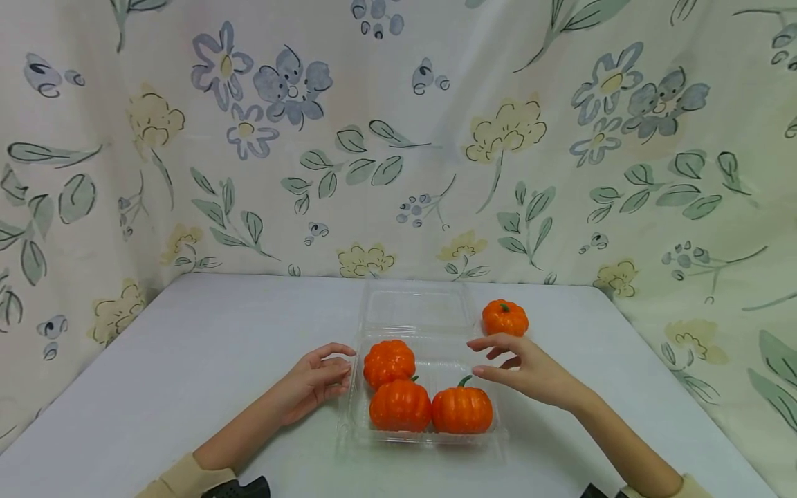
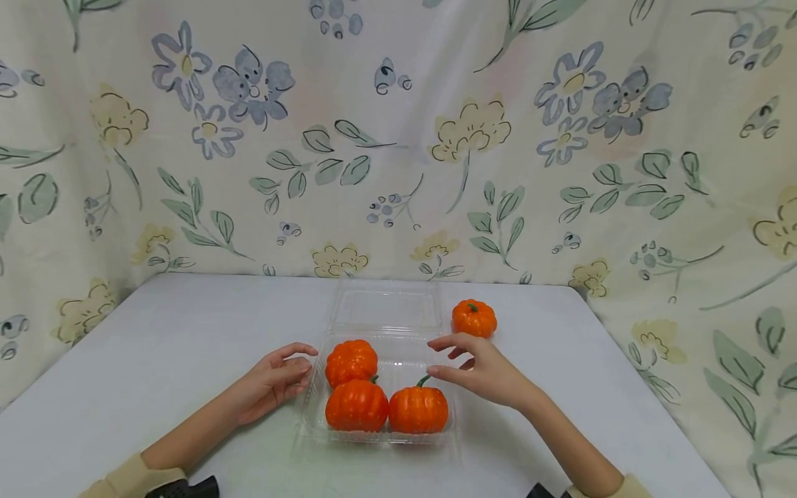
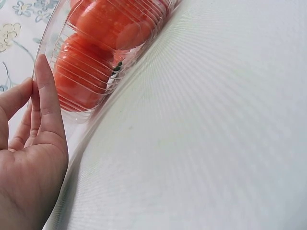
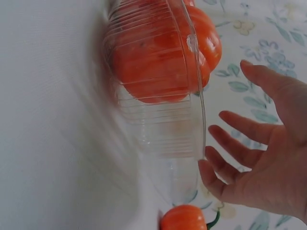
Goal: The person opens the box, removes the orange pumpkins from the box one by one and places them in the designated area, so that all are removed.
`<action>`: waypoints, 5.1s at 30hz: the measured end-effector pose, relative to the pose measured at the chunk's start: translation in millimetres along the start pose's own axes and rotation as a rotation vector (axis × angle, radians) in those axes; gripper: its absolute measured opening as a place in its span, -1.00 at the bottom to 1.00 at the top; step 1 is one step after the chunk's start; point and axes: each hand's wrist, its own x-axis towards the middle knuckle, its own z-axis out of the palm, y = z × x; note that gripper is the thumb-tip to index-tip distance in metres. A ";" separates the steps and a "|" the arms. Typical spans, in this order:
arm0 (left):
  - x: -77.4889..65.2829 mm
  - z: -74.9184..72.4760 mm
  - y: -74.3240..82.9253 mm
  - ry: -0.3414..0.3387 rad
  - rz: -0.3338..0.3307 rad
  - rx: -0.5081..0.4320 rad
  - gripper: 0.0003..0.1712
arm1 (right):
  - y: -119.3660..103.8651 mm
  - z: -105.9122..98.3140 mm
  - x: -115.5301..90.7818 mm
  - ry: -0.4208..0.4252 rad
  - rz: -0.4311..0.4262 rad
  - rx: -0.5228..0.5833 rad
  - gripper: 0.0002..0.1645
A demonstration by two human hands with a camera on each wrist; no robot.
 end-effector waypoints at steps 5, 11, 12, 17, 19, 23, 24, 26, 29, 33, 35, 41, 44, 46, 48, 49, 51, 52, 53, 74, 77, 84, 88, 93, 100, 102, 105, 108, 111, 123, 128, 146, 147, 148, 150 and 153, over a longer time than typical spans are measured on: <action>0.2 -0.6 0.1 -0.004 0.001 0.001 -0.80 | 1.4 5.1 -1.2 -0.046 -0.051 -0.013 -0.48; 0.5 -0.2 0.5 0.000 -0.004 -0.001 -0.80 | -0.6 10.1 -2.1 -0.119 -0.047 -0.010 -0.47; 0.5 -0.2 0.6 0.002 -0.006 -0.001 -0.80 | -0.9 10.8 -2.1 -0.131 -0.045 -0.009 -0.47; 0.2 0.2 1.1 0.009 -0.011 -0.001 -0.81 | -3.2 14.8 -1.7 -0.208 -0.047 0.017 -0.47; 0.1 0.3 1.3 0.011 -0.012 -0.002 -0.81 | -3.7 16.3 -1.4 -0.233 -0.056 0.026 -0.49; 0.2 0.5 2.1 0.017 -0.016 0.000 -0.81 | -4.3 17.9 -1.2 -0.258 -0.060 0.025 -0.50; 0.2 0.6 2.2 0.018 -0.017 0.001 -0.81 | -4.1 18.1 -1.2 -0.260 -0.054 0.025 -0.49; 0.2 0.7 2.3 0.020 -0.018 0.002 -0.81 | -4.3 18.6 -1.3 -0.265 -0.034 0.026 -0.47; 0.4 0.8 1.9 0.016 -0.014 -0.003 -0.81 | -5.0 20.0 -1.4 -0.269 -0.015 0.040 -0.43; 0.5 0.4 1.3 0.008 -0.011 -0.005 -0.81 | -5.7 21.6 -2.3 -0.266 -0.012 0.051 -0.44; 0.5 0.1 1.4 0.008 -0.013 -0.002 -0.81 | -6.1 22.0 -2.7 -0.261 -0.014 0.052 -0.45; 0.2 0.2 1.9 0.017 -0.020 0.007 -0.81 | -8.2 23.2 -2.9 -0.247 -0.020 0.067 -0.45; 0.0 0.4 2.1 0.013 -0.020 0.006 -0.81 | -9.0 24.3 -2.6 -0.239 -0.023 0.065 -0.46; -0.2 0.6 2.2 0.009 -0.019 0.005 -0.81 | -9.2 25.0 -2.4 -0.232 -0.020 0.058 -0.47; -0.4 0.6 2.2 0.007 -0.017 0.003 -0.81 | -9.3 25.5 -2.5 -0.228 -0.021 0.047 -0.48; -0.4 0.6 2.2 0.006 -0.016 0.003 -0.81 | -9.3 25.8 -2.7 -0.227 -0.023 0.043 -0.49; -0.6 0.5 2.1 0.007 -0.014 0.002 -0.81 | -9.2 26.4 -2.9 -0.224 -0.032 0.035 -0.49; -0.6 0.5 2.1 0.007 -0.013 0.003 -0.81 | -9.2 26.8 -3.1 -0.223 -0.040 0.032 -0.49; -0.6 0.4 2.0 0.008 -0.011 0.004 -0.81 | -9.2 27.1 -3.3 -0.220 -0.048 0.027 -0.48; 0.0 0.0 1.9 0.007 -0.013 0.017 -0.79 | -11.4 33.7 -2.6 -0.195 -0.074 -0.094 -0.17; 0.5 -0.5 1.8 0.007 -0.010 0.025 -0.79 | -10.9 33.7 -1.9 -0.197 -0.071 -0.093 -0.17; 1.5 -0.9 2.6 0.021 -0.016 0.034 -0.80 | -9.2 33.5 -1.1 -0.202 -0.071 -0.084 -0.18; 1.6 -0.6 3.2 0.028 -0.021 0.036 -0.80 | -9.2 33.6 -1.4 -0.204 -0.074 -0.080 -0.18; 1.4 0.0 3.6 0.029 -0.025 0.035 -0.80 | -9.2 34.2 -2.5 -0.193 -0.081 -0.081 -0.20; 0.5 1.2 3.8 0.026 -0.029 0.034 -0.80 | -7.9 35.3 -2.8 -0.180 -0.074 -0.065 -0.23; 0.3 1.1 3.7 0.026 -0.027 0.033 -0.80 | -8.7 34.8 -2.8 -0.173 -0.073 -0.067 -0.23; 0.3 1.2 3.6 0.022 -0.023 0.032 -0.80 | -10.6 32.8 -3.2 -0.155 -0.077 -0.073 -0.23; 0.3 1.1 3.5 0.020 -0.021 0.034 -0.80 | -12.7 30.2 -3.7 -0.130 -0.085 -0.082 -0.23; 0.4 1.0 3.4 0.020 -0.022 0.035 -0.80 | -14.2 28.0 -4.0 -0.117 -0.095 -0.087 -0.25; -0.5 1.3 3.9 0.021 -0.025 0.031 -0.80 | -15.1 23.7 -5.4 -0.093 -0.131 -0.086 -0.25; -0.6 1.7 4.1 0.020 -0.023 0.031 -0.80 | -15.6 20.9 -6.9 -0.066 -0.145 -0.097 -0.24; -0.1 1.3 3.4 0.014 -0.016 0.033 -0.80 | -18.2 13.5 -8.9 -0.022 -0.133 -0.107 -0.25; -0.1 1.3 3.3 0.013 -0.015 0.033 -0.80 | -18.3 13.1 -9.0 -0.019 -0.132 -0.105 -0.25; -0.1 1.3 3.3 0.012 -0.014 0.033 -0.80 | -18.3 12.7 -9.0 -0.016 -0.132 -0.104 -0.25; 0.1 1.5 3.3 0.012 -0.013 0.032 -0.80 | -18.2 11.6 -9.4 -0.011 -0.132 -0.102 -0.24; 0.2 1.8 3.5 0.013 -0.014 0.030 -0.80 | -18.2 10.1 -9.8 -0.004 -0.135 -0.097 -0.24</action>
